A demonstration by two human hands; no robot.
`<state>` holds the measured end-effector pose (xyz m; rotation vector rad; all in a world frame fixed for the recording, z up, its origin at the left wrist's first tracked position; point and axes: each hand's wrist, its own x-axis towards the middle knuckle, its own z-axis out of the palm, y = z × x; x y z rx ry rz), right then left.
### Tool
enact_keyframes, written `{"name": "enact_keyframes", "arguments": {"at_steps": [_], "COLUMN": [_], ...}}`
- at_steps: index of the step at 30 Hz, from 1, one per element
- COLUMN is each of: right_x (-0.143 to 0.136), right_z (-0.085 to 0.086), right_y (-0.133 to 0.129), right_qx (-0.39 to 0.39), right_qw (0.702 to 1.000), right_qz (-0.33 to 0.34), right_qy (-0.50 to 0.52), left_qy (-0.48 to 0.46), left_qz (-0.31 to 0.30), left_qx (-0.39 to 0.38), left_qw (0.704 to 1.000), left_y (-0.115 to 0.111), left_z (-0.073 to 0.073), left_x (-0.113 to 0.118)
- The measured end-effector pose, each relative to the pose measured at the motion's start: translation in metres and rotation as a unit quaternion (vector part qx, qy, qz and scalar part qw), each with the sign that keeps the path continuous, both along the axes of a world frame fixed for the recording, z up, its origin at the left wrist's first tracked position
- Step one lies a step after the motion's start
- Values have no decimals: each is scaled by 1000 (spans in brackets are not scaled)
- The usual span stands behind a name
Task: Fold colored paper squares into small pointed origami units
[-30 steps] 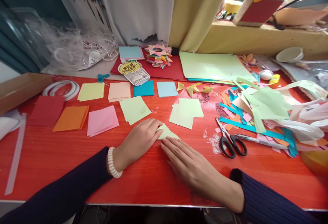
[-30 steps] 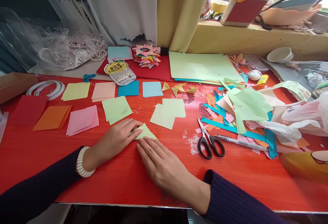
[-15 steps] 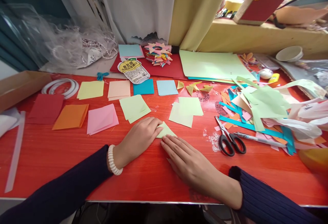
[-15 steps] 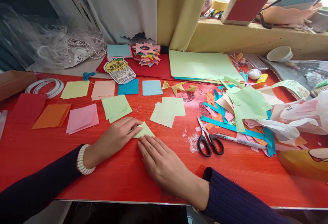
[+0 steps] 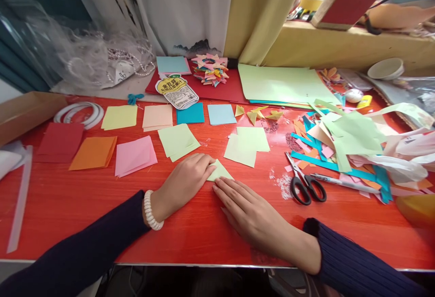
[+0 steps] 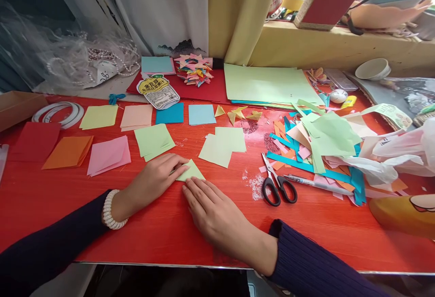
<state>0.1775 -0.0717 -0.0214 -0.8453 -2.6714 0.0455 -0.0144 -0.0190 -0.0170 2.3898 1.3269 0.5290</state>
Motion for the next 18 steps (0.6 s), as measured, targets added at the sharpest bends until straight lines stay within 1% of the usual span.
{"name": "enact_keyframes", "arguments": {"at_steps": [13, 18], "right_x": [1, 1], "right_z": [-2, -2], "right_y": [-1, 0], "right_qx": [-23, -32], "right_qw": [1000, 999], "right_qz": [-3, -3], "right_qy": [-12, -1], "left_qy": [7, 6], "left_qz": [-3, -5], "left_qx": [5, 0], "left_qw": [1000, 1000], "left_y": [0, 0], "left_z": [1, 1], "left_x": [0, 0]}}
